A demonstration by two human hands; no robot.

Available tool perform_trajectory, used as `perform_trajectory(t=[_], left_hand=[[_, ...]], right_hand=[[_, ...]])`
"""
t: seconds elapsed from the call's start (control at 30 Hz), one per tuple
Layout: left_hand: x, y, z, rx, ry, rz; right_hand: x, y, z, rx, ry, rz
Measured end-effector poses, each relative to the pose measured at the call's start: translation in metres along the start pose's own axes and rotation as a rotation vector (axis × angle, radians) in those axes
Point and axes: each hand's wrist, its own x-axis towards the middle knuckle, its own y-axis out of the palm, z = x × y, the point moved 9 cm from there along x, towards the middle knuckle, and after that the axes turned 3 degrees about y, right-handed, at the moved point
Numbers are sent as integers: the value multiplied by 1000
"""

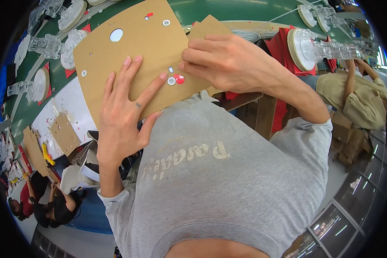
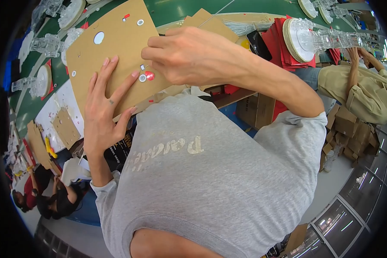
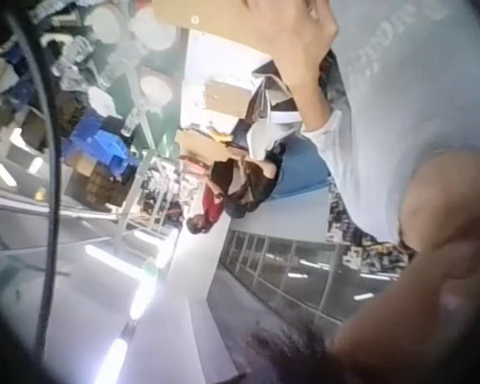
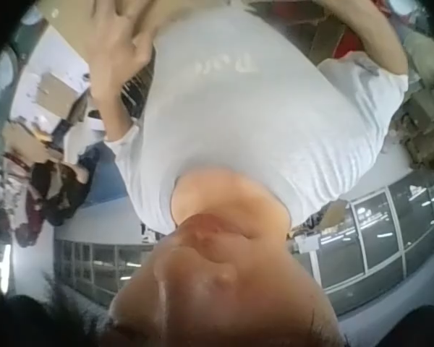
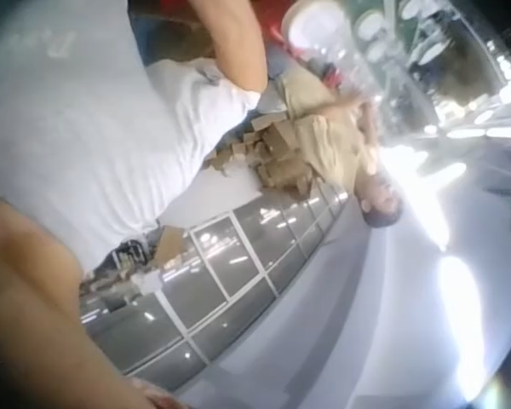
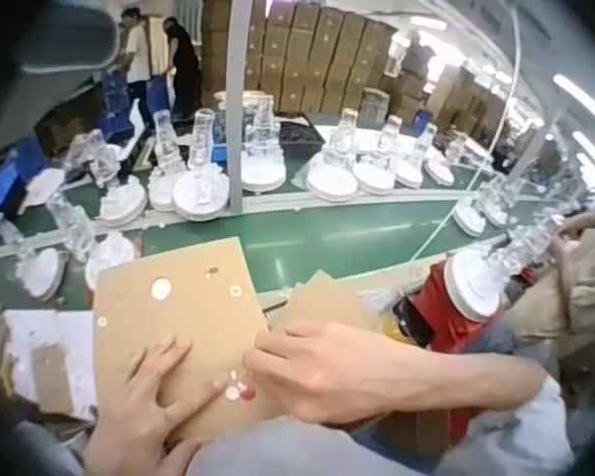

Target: Assembling electronic components and light plates onto cardboard templates on a production line.

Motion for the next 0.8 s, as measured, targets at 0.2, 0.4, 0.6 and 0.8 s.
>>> perform_trajectory(t=[0.2,0.4,0.6,0.8], left_hand=[[-4,-2,1,12,1,-3],[-3,-1,-1,40,4,18],[-3,-1,-6,53,10,12],[-3,1,-7,70,15,12]], right_hand=[[5,-3,-2,90,11,28],[2,-1,1,99,80,20],[9,-2,12,39,41,95],[4,2,1,141,77,93]])
